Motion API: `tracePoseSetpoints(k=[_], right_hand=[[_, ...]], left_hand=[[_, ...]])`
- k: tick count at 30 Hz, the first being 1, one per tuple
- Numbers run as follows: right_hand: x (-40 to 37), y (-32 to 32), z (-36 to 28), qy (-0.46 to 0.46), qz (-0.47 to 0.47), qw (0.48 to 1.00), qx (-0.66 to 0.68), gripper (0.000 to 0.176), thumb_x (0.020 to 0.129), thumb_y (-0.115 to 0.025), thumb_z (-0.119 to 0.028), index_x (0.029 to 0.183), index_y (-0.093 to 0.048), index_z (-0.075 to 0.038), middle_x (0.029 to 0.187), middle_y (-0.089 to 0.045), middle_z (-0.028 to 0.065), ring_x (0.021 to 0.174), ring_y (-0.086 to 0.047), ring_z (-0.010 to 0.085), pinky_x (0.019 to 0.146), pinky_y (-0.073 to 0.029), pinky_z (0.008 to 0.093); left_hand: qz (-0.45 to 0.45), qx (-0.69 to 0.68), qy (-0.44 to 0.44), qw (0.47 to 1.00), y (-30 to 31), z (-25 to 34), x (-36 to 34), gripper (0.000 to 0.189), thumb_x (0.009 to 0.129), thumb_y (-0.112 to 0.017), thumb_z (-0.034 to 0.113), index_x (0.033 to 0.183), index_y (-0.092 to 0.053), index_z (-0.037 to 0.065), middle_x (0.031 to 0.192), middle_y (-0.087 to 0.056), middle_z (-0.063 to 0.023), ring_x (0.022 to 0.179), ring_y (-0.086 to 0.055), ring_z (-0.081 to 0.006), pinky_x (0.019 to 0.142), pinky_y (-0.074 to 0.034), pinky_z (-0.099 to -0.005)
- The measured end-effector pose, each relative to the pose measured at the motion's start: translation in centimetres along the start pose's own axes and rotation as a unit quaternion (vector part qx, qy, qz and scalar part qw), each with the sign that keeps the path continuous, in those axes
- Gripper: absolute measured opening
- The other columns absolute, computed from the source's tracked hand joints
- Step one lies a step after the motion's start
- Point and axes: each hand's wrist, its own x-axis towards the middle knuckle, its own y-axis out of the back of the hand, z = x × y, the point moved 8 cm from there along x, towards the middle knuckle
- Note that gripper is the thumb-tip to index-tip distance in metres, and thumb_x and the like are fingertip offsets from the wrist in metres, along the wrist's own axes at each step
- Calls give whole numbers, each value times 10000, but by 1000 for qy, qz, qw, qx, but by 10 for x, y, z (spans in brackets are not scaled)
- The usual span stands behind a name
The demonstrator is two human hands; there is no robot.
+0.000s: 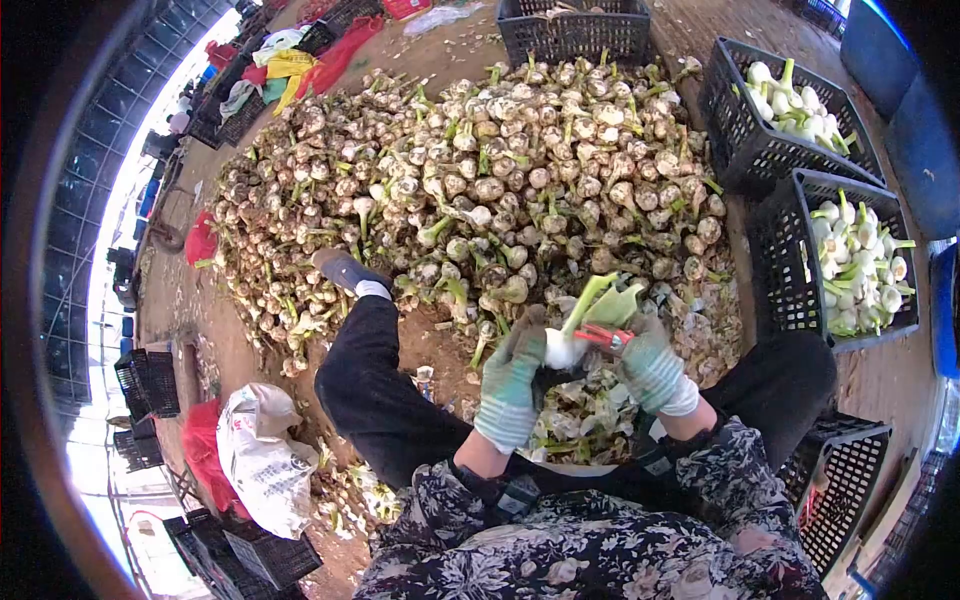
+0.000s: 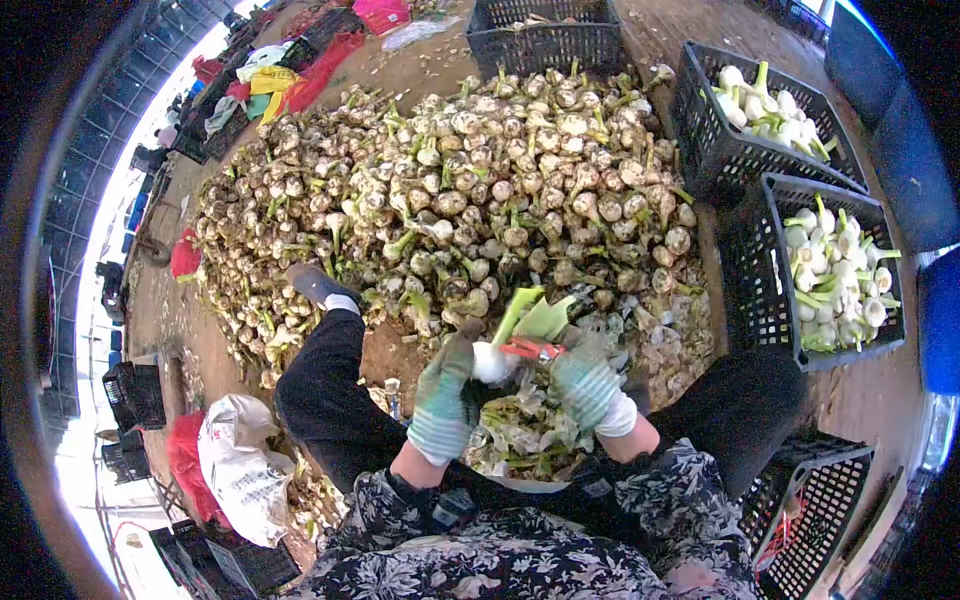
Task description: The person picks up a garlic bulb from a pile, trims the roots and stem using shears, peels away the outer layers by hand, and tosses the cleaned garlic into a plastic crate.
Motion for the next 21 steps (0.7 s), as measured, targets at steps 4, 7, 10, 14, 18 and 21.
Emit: tracePoseSetpoints(k=[4, 7, 10, 14, 18, 21], right_hand=[[-15, -8, -22, 99, 24, 950, -295, 279, 756, -581, -53, 1027, -561, 7, 872, -640, 120, 781, -613, 187, 685, -478, 276], [-16, -12, -13, 91, 3, 946, -312, 293, 734, -604, -72, 1016, -568, 0, 831, -636, 129, 788, -608, 188, 702, -470, 283], [1, 2, -3, -6, 38, 997, 59, 214, 749, -616, -58, 955, -587, -5, 817, -635, 95, 748, -600, 167, 666, -465, 275], [19, 40, 15, -32, 85, 996, -20, 220, 747, -644, -71, 954, -597, -15, 824, -642, 98, 765, -608, 182, 658, -474, 276], [-2, -5, 1, 243, -26, 678, -693, 287, 715, -674, -146, 974, -619, -38, 816, -644, 137, 796, -623, 222, 681, -487, 346], [24, 48, 105, -90, -163, 875, -447, 401, 704, -674, -269, 1030, -596, -48, 905, -625, 167, 864, -606, 270, 753, -470, 374]], left_hand=[[96, 182, -133, 970, 15, 11, -1, 423, 851, -566, 243, 1173, -459, -9, 1004, -566, -81, 884, -559, -151, 804, -479, -293], [22, 314, -173, 933, 0, 7, -8, 465, 818, -620, 173, 1202, -439, -16, 1045, -541, -64, 901, -516, -116, 791, -456, -261], [-35, 113, -29, 993, -3, 9, -10, 517, 767, -665, 168, 1200, -437, 0, 1024, -560, -92, 885, -564, -177, 781, -484, -304], [-104, -33, 62, 992, -3, -1, -12, 703, 676, -739, 242, 1244, -391, 19, 990, -576, -103, 863, -594, -222, 754, -507, -324], [-146, 76, 80, 983, 1, 12, -13, 836, 601, -791, 272, 1271, -366, 9, 1129, -519, -90, 959, -547, -170, 793, -476, -287], [-155, 150, 32, 976, 6, 21, -7, 806, 616, -784, 197, 1276, -366, -1, 1219, -474, -107, 1045, -502, -170, 881, -416, -285]])
